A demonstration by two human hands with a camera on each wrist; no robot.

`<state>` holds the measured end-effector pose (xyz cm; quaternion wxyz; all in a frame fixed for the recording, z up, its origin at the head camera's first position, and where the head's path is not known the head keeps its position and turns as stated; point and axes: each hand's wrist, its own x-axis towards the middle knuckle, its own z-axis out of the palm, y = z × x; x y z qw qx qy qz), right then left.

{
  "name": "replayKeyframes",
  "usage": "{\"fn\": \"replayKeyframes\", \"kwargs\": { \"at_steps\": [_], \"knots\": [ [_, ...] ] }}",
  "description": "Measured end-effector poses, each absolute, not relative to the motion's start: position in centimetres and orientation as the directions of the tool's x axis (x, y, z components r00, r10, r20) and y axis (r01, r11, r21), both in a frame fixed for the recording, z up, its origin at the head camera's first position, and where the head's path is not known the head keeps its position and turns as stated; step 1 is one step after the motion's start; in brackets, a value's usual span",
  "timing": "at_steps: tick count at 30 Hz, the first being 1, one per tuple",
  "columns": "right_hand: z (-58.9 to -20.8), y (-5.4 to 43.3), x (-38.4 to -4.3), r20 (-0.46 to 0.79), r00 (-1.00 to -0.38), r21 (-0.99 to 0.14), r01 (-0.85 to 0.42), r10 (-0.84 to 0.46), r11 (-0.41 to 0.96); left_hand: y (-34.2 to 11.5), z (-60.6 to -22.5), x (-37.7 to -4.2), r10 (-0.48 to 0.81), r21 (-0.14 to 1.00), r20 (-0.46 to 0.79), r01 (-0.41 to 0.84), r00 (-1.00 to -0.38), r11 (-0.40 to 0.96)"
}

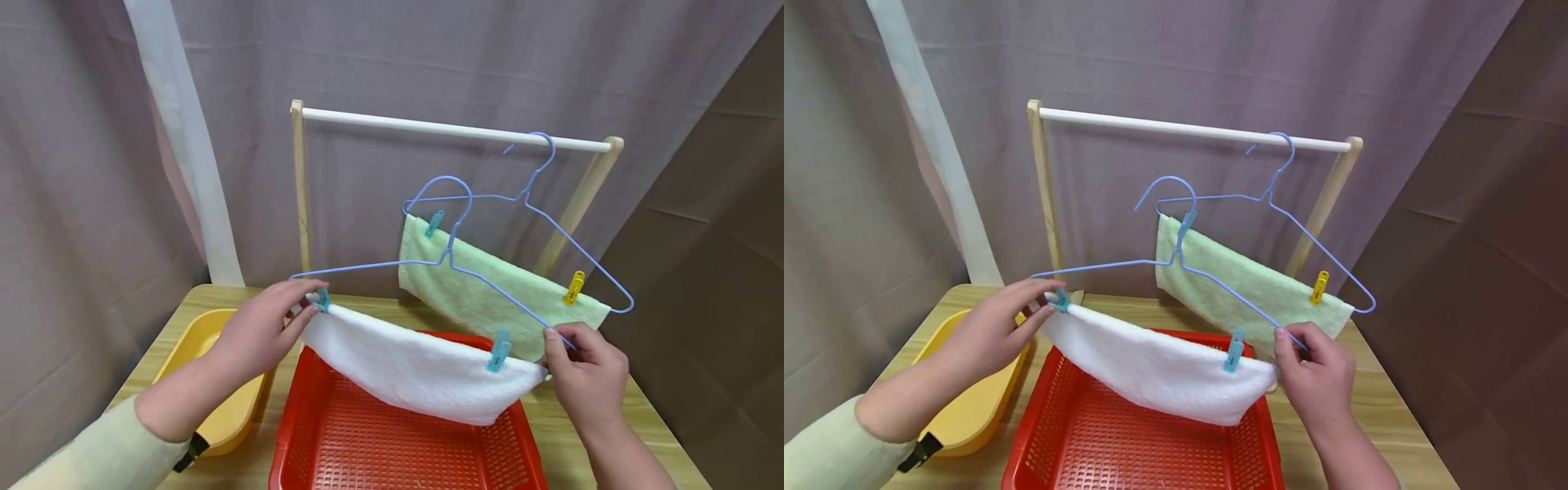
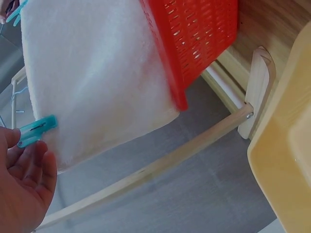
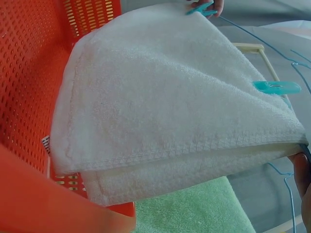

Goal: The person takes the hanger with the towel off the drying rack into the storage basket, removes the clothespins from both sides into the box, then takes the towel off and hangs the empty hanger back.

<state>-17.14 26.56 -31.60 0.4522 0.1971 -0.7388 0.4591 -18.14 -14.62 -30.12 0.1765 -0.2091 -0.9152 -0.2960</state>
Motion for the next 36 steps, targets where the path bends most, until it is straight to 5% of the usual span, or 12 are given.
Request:
{"fn": "replayKeyframes", "kwargs": {
  "at_steps": [13,21,36],
  "knots": [
    [-30.9,26.9,-16.4,0.823,-0.559,-0.509,-0.649,0.101,0.566,-14.4,-29.7,-17.7,0.309,0.431,0.481,0.528,-0.82,0.732],
    [-31.2,27.1,-16.5,0.854,-0.509,-0.491,-0.726,0.104,0.481,-14.3,-29.8,-17.3,0.31,0.419,0.513,0.549,-0.8,0.723],
    [-31.6,27.2,-16.6,0.857,-0.507,-0.482,-0.728,0.09,0.487,-14.6,-30.9,-17.0,0.249,0.555,0.505,0.532,-0.826,0.639]
  ]
}}
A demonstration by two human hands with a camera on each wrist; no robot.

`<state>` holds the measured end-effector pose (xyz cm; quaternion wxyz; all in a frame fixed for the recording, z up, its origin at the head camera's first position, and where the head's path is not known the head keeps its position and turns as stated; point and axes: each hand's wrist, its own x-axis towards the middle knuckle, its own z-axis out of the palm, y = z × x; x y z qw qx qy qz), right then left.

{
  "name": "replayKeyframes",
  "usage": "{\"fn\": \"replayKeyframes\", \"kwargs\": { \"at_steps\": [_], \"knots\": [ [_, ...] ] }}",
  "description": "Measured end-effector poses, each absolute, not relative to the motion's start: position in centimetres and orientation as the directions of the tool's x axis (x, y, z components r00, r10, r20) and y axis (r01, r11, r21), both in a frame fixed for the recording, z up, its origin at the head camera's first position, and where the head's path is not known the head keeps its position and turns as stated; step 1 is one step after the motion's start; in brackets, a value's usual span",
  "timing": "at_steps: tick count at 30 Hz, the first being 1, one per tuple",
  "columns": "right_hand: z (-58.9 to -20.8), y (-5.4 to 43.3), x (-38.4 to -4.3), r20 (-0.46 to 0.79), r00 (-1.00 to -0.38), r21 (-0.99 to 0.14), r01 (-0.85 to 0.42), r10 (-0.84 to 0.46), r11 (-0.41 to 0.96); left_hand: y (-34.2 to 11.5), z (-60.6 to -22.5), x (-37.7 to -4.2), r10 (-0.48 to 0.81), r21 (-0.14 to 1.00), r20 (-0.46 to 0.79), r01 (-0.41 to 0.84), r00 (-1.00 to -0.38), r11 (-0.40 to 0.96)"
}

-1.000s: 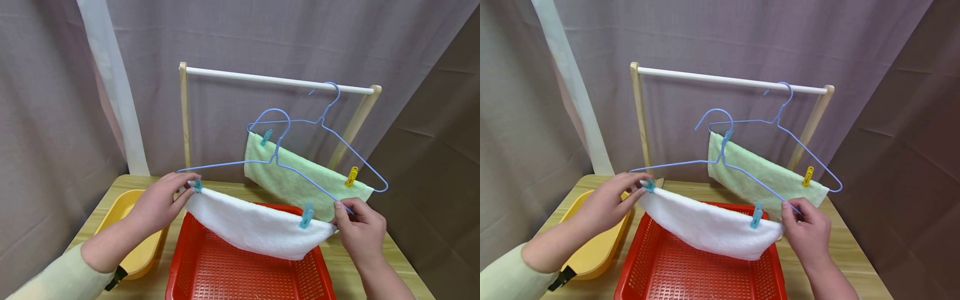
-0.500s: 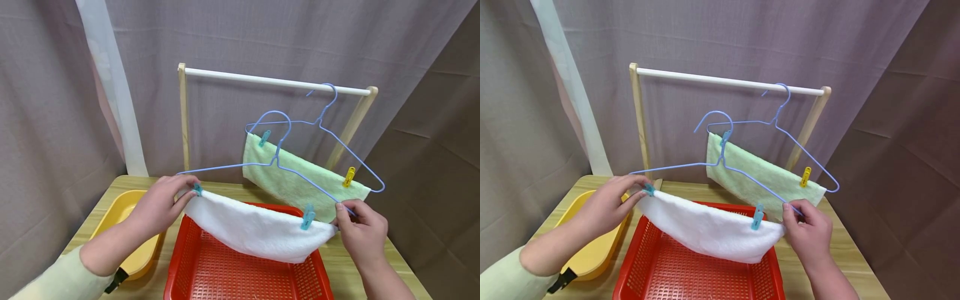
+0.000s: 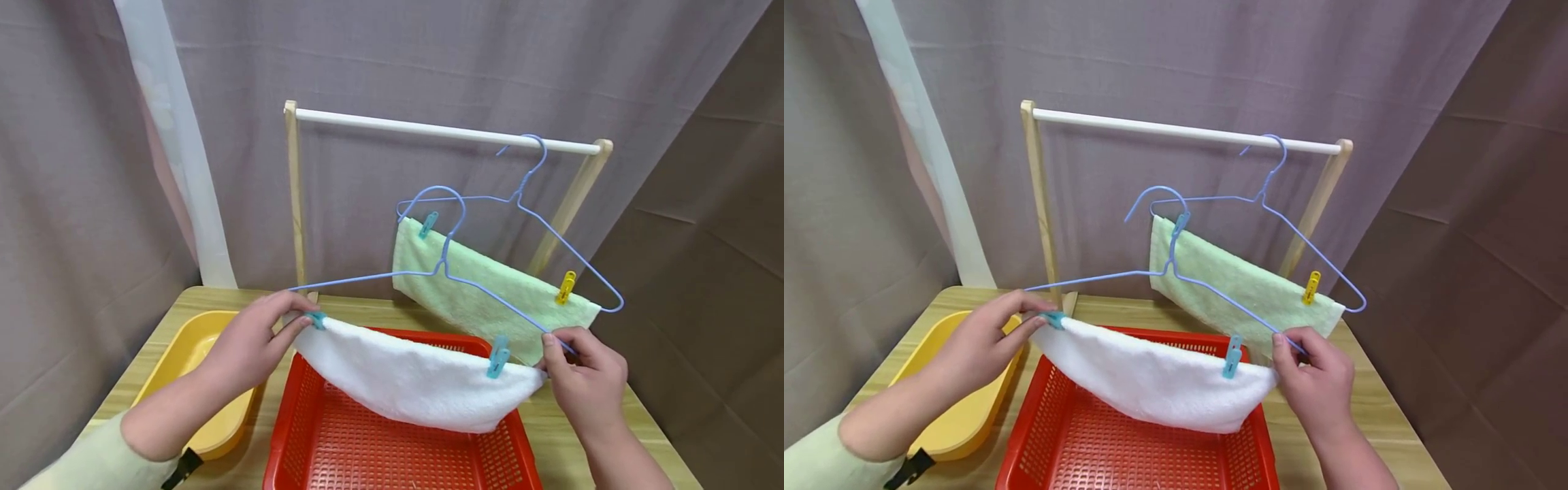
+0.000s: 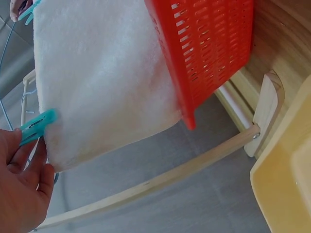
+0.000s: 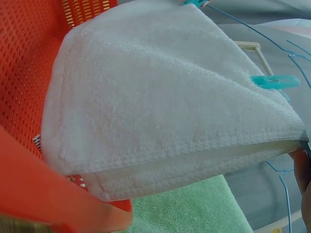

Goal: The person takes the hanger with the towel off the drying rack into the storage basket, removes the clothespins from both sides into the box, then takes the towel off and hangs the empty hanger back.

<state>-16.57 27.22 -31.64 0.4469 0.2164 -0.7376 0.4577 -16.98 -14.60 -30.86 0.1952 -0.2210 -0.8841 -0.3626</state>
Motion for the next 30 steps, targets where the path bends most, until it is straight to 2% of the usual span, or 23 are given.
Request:
{"fn": "replayKeyframes", "kwargs": {
  "at_steps": [11,19,30],
  "knots": [
    [-31.68,27.26,-16.35,0.86,-0.503,-0.471,-0.721,0.083,0.508,-14.74,-30.79,-16.52,0.227,0.604,0.479,0.506,-0.848,0.615],
    [-31.82,27.25,-16.16,0.861,-0.502,-0.464,-0.716,0.077,0.521,-14.89,-31.0,-16.26,0.166,0.739,0.394,0.419,-0.904,0.527],
    [-31.77,27.03,-16.07,0.852,-0.516,-0.482,-0.708,0.088,0.515,-15.0,-31.0,-16.08,0.111,0.804,0.378,0.385,-0.919,0.452]
  ]
}}
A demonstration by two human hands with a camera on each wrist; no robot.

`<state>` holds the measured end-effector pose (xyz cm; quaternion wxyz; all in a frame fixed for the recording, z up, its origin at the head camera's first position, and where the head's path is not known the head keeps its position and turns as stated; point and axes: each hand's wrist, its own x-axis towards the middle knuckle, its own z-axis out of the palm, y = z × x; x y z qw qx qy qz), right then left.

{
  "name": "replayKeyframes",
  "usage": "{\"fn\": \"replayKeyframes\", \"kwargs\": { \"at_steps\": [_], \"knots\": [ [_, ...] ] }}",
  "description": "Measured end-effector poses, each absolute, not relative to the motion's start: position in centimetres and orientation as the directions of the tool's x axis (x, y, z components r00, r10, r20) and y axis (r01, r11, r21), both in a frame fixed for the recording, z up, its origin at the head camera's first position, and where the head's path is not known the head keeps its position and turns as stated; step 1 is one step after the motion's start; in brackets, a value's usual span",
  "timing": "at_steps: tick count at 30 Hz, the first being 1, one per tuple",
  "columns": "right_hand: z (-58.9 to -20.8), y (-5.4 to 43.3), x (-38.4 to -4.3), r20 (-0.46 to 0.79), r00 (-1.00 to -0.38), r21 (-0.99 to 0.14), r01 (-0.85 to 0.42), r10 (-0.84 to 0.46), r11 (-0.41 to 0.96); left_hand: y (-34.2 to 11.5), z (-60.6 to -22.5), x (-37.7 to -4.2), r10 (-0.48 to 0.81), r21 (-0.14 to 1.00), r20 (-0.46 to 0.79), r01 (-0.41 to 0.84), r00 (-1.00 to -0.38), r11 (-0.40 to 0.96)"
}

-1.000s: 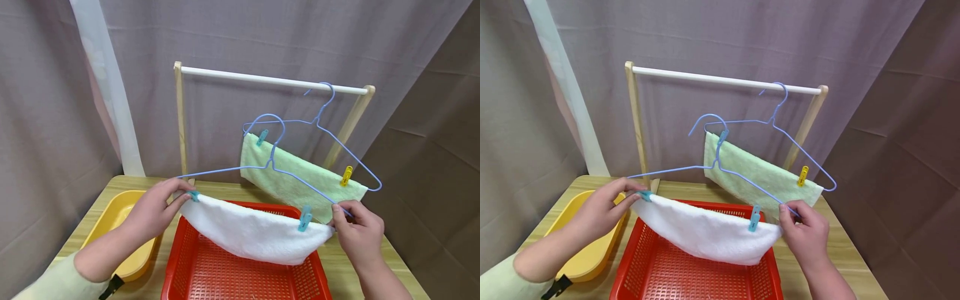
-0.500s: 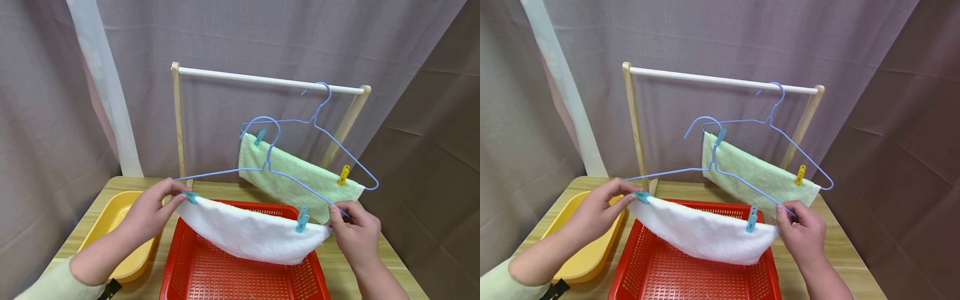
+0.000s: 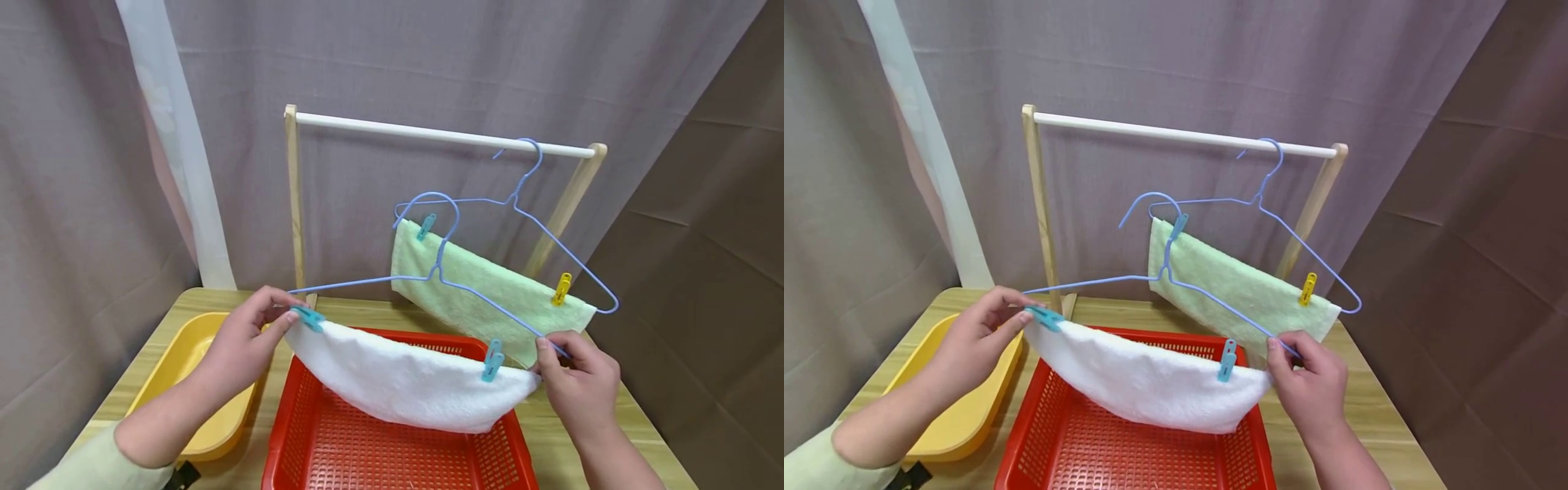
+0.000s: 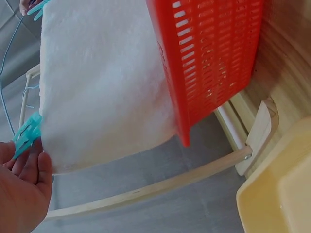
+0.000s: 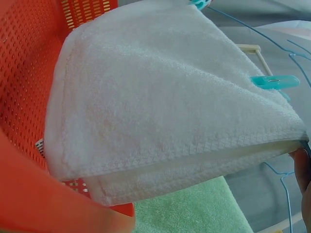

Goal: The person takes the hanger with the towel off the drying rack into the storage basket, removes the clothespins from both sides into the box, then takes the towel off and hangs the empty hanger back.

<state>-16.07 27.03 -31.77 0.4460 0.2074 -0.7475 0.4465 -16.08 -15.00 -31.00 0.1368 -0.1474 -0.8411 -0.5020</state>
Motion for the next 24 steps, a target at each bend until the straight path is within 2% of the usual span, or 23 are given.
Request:
{"fn": "replayKeyframes", "kwargs": {
  "at_steps": [8,24],
  "knots": [
    [-31.9,27.0,-16.1,0.859,-0.505,-0.473,-0.718,0.086,0.51,-14.9,-31.1,-16.0,0.106,0.83,0.377,0.387,-0.92,0.402],
    [-31.7,27.3,-16.1,0.859,-0.5,-0.482,-0.719,0.11,0.5,-15.6,-31.2,-15.1,0.089,0.852,0.343,0.349,-0.935,0.39]
  ]
}}
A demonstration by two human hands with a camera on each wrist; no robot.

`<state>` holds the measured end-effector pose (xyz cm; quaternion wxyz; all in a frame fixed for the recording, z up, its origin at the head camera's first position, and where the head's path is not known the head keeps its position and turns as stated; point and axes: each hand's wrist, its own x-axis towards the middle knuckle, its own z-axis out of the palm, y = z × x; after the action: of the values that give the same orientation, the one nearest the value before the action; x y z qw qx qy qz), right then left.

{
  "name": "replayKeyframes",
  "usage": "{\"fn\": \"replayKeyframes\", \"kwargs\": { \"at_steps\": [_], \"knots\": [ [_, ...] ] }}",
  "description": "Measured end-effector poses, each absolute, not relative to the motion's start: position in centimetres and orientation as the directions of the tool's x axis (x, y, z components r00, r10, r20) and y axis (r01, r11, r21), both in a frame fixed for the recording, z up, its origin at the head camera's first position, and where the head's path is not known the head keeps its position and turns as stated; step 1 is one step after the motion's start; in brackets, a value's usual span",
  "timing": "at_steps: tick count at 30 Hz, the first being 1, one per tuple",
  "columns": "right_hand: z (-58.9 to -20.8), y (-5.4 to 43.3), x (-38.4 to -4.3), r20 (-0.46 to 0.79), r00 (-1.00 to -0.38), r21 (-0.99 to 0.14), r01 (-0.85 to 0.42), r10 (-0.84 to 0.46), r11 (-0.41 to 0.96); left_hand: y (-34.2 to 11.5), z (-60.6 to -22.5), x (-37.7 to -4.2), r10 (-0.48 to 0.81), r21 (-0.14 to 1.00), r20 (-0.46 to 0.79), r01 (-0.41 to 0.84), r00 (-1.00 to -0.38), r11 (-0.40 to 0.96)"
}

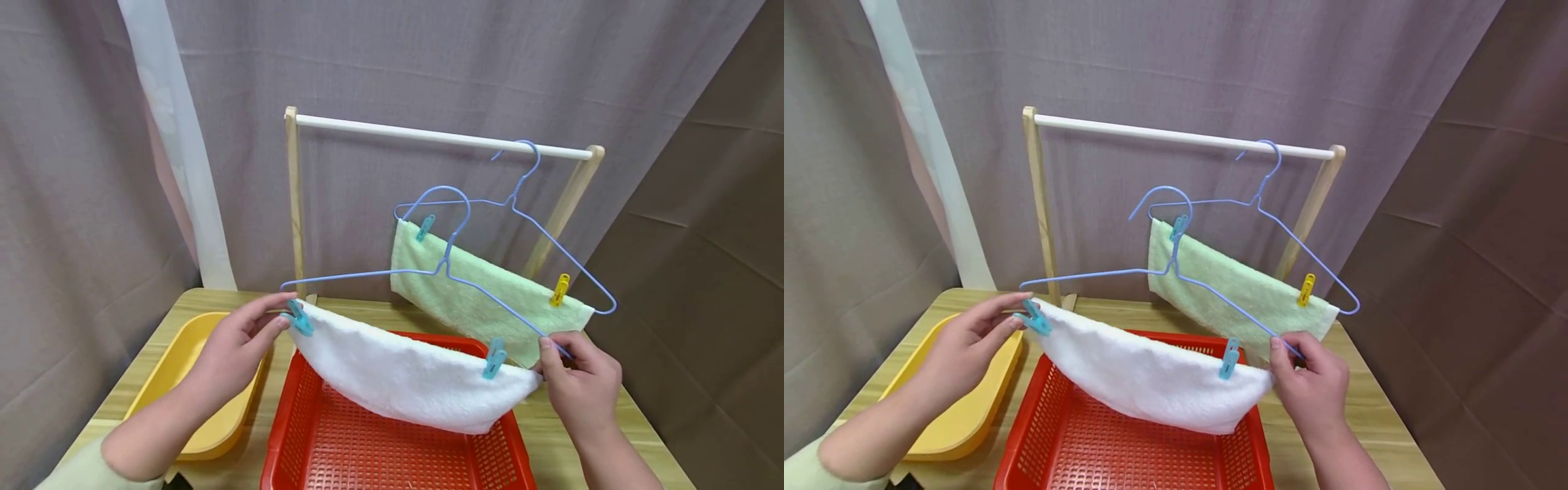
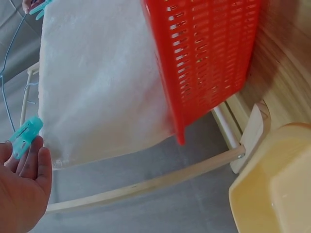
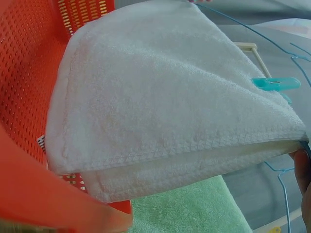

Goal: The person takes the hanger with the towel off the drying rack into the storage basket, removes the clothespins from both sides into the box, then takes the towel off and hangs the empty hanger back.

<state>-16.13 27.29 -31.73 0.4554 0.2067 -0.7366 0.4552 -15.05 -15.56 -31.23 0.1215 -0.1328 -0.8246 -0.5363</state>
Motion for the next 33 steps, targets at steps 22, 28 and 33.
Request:
{"fn": "replayKeyframes", "kwargs": {
  "at_steps": [22,28,33],
  "knots": [
    [-31.7,27.6,-15.7,0.862,-0.494,-0.479,-0.721,0.114,0.501,-17.0,-31.9,-14.1,0.034,0.818,0.367,0.34,-0.93,0.464],
    [-31.7,27.7,-15.6,0.86,-0.496,-0.481,-0.713,0.117,0.51,-17.5,-31.8,-14.2,0.019,0.806,0.339,0.3,-0.941,0.51],
    [-31.5,27.6,-15.3,0.844,-0.524,-0.497,-0.678,0.119,0.541,-17.9,-31.7,-14.2,0.002,0.816,0.299,0.257,-0.954,0.518]
  ]
}}
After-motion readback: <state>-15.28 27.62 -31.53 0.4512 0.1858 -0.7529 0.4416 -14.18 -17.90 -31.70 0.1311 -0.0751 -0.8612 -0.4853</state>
